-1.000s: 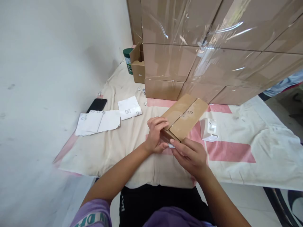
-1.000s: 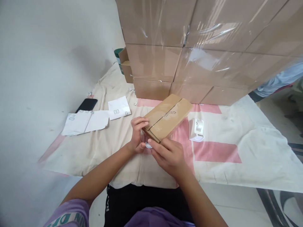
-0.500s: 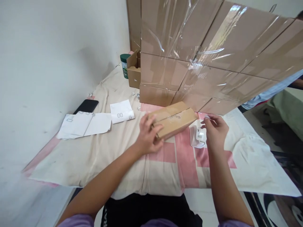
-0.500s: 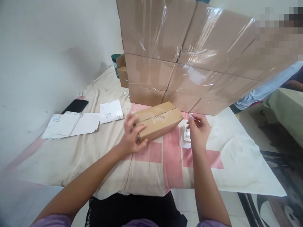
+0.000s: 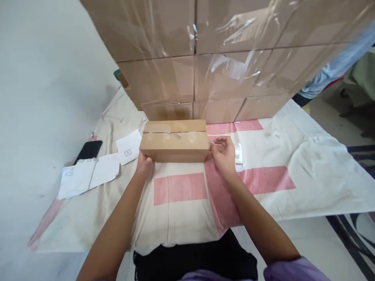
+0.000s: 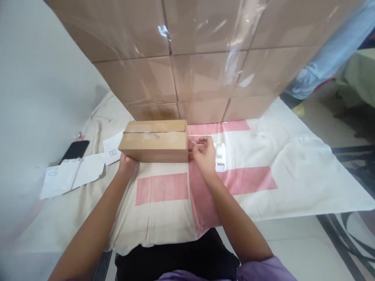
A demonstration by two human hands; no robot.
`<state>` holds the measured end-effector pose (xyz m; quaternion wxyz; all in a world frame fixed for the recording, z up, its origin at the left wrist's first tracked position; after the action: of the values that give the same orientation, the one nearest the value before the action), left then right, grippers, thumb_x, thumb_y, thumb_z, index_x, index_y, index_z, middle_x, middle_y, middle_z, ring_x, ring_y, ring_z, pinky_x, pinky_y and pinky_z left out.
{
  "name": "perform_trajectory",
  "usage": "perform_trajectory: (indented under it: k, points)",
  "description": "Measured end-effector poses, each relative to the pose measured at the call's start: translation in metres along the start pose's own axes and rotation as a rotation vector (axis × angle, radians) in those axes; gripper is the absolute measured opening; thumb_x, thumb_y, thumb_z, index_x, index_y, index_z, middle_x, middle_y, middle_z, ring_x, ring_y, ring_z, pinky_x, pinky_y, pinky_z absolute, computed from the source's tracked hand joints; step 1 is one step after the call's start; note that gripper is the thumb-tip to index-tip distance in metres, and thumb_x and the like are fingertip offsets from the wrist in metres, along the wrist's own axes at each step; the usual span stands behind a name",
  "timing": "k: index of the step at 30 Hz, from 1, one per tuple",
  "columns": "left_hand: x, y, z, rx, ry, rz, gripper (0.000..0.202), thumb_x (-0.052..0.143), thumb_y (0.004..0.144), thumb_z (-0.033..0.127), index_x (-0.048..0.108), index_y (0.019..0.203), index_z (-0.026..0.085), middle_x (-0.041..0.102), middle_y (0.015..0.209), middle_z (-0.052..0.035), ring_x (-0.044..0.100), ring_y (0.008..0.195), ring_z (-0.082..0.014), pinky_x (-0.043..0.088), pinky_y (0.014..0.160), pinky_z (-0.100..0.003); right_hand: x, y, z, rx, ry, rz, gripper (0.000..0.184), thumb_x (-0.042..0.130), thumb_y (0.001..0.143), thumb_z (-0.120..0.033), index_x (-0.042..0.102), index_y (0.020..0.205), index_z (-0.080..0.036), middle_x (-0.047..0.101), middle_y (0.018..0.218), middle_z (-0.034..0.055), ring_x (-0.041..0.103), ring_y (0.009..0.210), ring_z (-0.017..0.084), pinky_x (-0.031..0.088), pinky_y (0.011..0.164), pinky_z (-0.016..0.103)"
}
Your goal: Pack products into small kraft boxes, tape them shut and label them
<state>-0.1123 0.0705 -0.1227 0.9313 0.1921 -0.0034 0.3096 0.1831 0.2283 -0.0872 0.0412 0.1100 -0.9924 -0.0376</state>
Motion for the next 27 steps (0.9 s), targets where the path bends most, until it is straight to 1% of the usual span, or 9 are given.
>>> perform_trajectory:
  k: [2, 4, 7, 9, 12, 14, 17, 23, 27]
  points:
    - [0.002, 0.002, -0.006, -0.049, -0.045, -0.032, 0.090, 0.077, 0.059, 0.083, 0.068, 0.125, 0.023, 0.068, 0.131, -0.0134, 0.057, 0.134, -0.0377, 0.043, 0.117, -0.052, 0.011, -0.005, 0.011, 0.110, 0.086, -0.069, 0.036, 0.070, 0.075, -0.032, 0.046, 0.101, -0.027, 0.063, 0.087, -0.0049, 0.061, 0.046, 0.011, 0.051, 0.038, 0.025]
    - [0.001, 0.002, -0.008, -0.090, -0.080, -0.040, 0.084, 0.079, 0.060, 0.079, 0.070, 0.123, 0.024, 0.070, 0.130, -0.0128, 0.058, 0.133, -0.0374, 0.043, 0.117, -0.053, 0.021, -0.012, 0.017, 0.160, 0.167, -0.105, 0.035, 0.069, 0.073, -0.030, 0.045, 0.099, -0.027, 0.060, 0.079, -0.0084, 0.056, 0.037, 0.010, 0.047, 0.032, 0.025]
    - [-0.001, 0.001, -0.004, -0.110, -0.098, -0.012, 0.081, 0.083, 0.060, 0.074, 0.069, 0.125, 0.027, 0.068, 0.135, -0.0108, 0.053, 0.138, -0.0357, 0.039, 0.121, -0.052, 0.024, -0.018, 0.017, 0.152, 0.236, -0.077, 0.027, 0.065, 0.075, -0.027, 0.045, 0.093, -0.026, 0.059, 0.071, -0.0100, 0.056, 0.037, 0.010, 0.046, 0.032, 0.023]
    - [0.000, 0.000, 0.000, -0.112, -0.096, -0.003, 0.084, 0.085, 0.059, 0.072, 0.068, 0.129, 0.029, 0.064, 0.142, -0.0097, 0.049, 0.143, -0.0351, 0.037, 0.123, -0.050, 0.022, -0.019, 0.022, 0.191, 0.242, -0.050, 0.025, 0.064, 0.076, -0.028, 0.044, 0.091, -0.026, 0.059, 0.067, -0.0105, 0.057, 0.036, 0.011, 0.046, 0.032, 0.023]
    - [0.004, -0.002, 0.005, -0.103, -0.092, -0.014, 0.084, 0.084, 0.061, 0.072, 0.067, 0.131, 0.030, 0.060, 0.147, -0.0089, 0.045, 0.146, -0.0350, 0.036, 0.123, -0.049, 0.019, -0.017, 0.030, 0.278, 0.201, -0.059, 0.024, 0.064, 0.075, -0.027, 0.044, 0.087, -0.026, 0.058, 0.060, -0.0107, 0.061, 0.039, 0.014, 0.048, 0.034, 0.024]
    - [0.007, -0.003, 0.008, -0.096, -0.079, -0.026, 0.084, 0.080, 0.063, 0.075, 0.066, 0.133, 0.031, 0.059, 0.148, -0.0083, 0.043, 0.148, -0.0346, 0.037, 0.123, -0.049, 0.018, -0.016, 0.032, 0.293, 0.145, -0.079, 0.021, 0.064, 0.074, -0.024, 0.045, 0.083, -0.025, 0.057, 0.053, -0.0101, 0.063, 0.042, 0.016, 0.050, 0.037, 0.025]
    - [0.008, -0.002, 0.008, -0.091, -0.055, -0.023, 0.085, 0.077, 0.063, 0.079, 0.065, 0.133, 0.032, 0.061, 0.146, -0.0079, 0.044, 0.147, -0.0342, 0.038, 0.122, -0.049, 0.017, -0.017, 0.030, 0.260, 0.065, -0.100, 0.017, 0.062, 0.073, -0.019, 0.048, 0.079, -0.025, 0.056, 0.051, -0.0079, 0.063, 0.045, 0.017, 0.051, 0.041, 0.026]
    - [-0.001, -0.001, 0.000, -0.096, -0.025, -0.013, 0.080, 0.077, 0.062, 0.080, 0.069, 0.126, 0.032, 0.066, 0.138, -0.0086, 0.051, 0.141, -0.0342, 0.040, 0.120, -0.048, 0.012, -0.021, 0.011, 0.040, -0.125, -0.062, 0.012, 0.060, 0.073, -0.016, 0.053, 0.077, -0.024, 0.056, 0.065, -0.0038, 0.058, 0.059, 0.015, 0.045, 0.052, 0.027]
    - [-0.006, -0.002, -0.005, -0.108, -0.020, -0.011, 0.081, 0.078, 0.061, 0.080, 0.069, 0.125, 0.031, 0.068, 0.134, -0.0096, 0.053, 0.139, -0.0345, 0.041, 0.119, -0.048, 0.012, -0.023, 0.001, -0.053, -0.249, -0.065, 0.012, 0.057, 0.072, -0.013, 0.054, 0.077, -0.023, 0.057, 0.071, -0.0023, 0.056, 0.066, 0.015, 0.044, 0.060, 0.028]
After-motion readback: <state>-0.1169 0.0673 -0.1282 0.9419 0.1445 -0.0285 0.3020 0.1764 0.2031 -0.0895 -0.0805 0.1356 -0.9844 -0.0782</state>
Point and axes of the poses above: each hand's wrist, its own y-axis towards the middle knuckle, its own x-axis out of the palm, z = x × y, the point moved 9 cm from there along y, towards the middle knuckle
